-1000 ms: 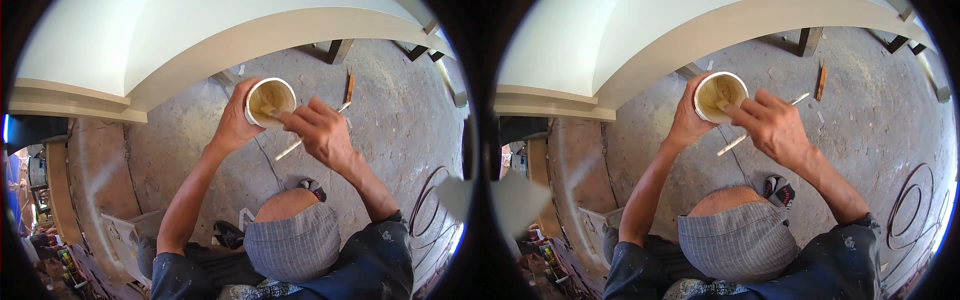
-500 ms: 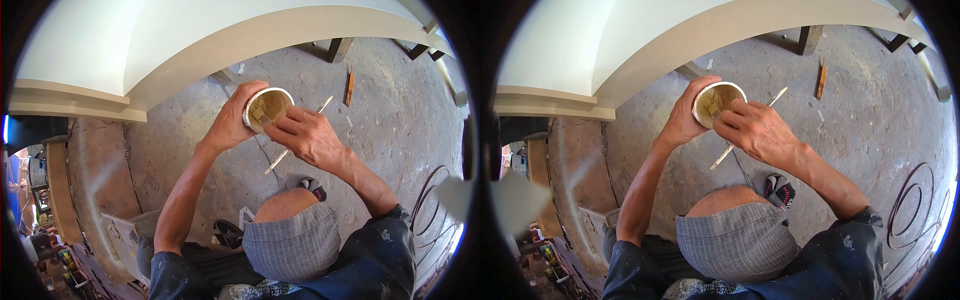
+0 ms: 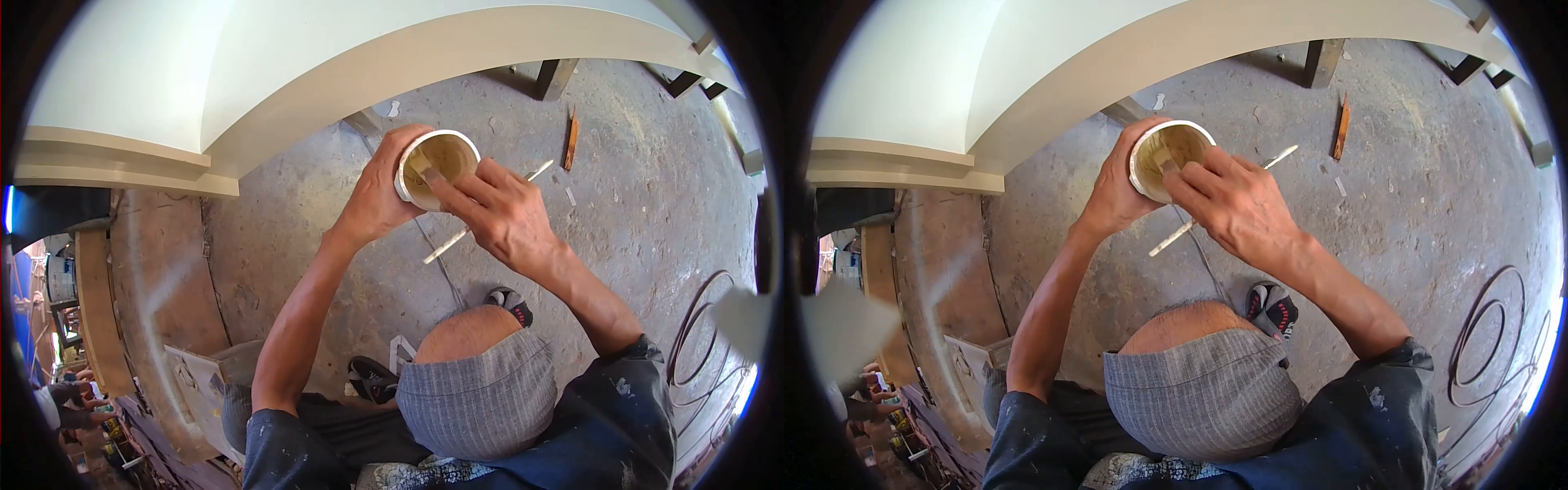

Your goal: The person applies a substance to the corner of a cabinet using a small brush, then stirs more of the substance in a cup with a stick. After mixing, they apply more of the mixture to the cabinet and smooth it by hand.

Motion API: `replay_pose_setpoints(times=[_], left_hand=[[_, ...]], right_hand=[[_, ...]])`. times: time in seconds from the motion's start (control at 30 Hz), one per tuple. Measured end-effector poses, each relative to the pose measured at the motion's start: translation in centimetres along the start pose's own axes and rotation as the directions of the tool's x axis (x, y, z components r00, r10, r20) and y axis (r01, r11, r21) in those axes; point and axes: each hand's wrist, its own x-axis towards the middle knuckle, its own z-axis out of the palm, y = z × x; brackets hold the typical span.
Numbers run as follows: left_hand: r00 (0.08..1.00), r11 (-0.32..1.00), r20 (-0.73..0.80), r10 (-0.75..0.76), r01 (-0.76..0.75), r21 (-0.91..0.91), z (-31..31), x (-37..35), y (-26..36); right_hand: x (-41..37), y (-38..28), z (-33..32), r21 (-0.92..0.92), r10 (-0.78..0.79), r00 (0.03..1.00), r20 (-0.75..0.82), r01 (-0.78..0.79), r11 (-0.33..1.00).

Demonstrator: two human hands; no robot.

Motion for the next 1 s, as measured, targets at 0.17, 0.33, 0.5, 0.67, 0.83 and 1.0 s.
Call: replay_pose_setpoints(times=[0.17, 0.33, 0.5, 0.67, 0.83, 1.0], left_hand=[[0.998, 0.998, -0.040, -0.057, 0.055, -0.040, 0.0, 0.0, -0.3], [0.997, 1.000, -0.072, -0.002, 0.002, 0.007, 0.4, 0.5, 0.2], [0.986, 0.995, -0.145, 0.080, -0.070, 0.074, 1.1, -0.2, -0.2], [0.975, 0.987, -0.199, 0.095, -0.067, 0.146, 1.2, -0.2, -0.5], [0.952, 0.990, -0.279, 0.128, -0.104, 0.099, 1.7, -0.2, 0.5], [0.928, 0.976, -0.343, 0.143, -0.076, 0.202, 2.4, -0.9, -0.1]], right_hand=[[0.0, 0.6, -1.9, -0.001, 0.057, 0.997, 0.058, -0.057, 0.998], [-0.2, 0.8, 0.4, -0.041, 0.119, 0.991, -0.065, -0.122, 0.992], [-0.1, -0.4, -0.5, 0.035, 0.107, 0.994, -0.019, -0.106, 0.994], [0.6, 0.7, -0.8, 0.008, 0.132, 0.988, -0.074, -0.132, 0.991], [0.3, -0.5, 0.8, 0.029, 0.157, 0.982, -0.103, -0.155, 0.987], [0.3, -0.8, -0.7, 0.087, 0.147, 0.988, -0.041, -0.143, 0.986]])
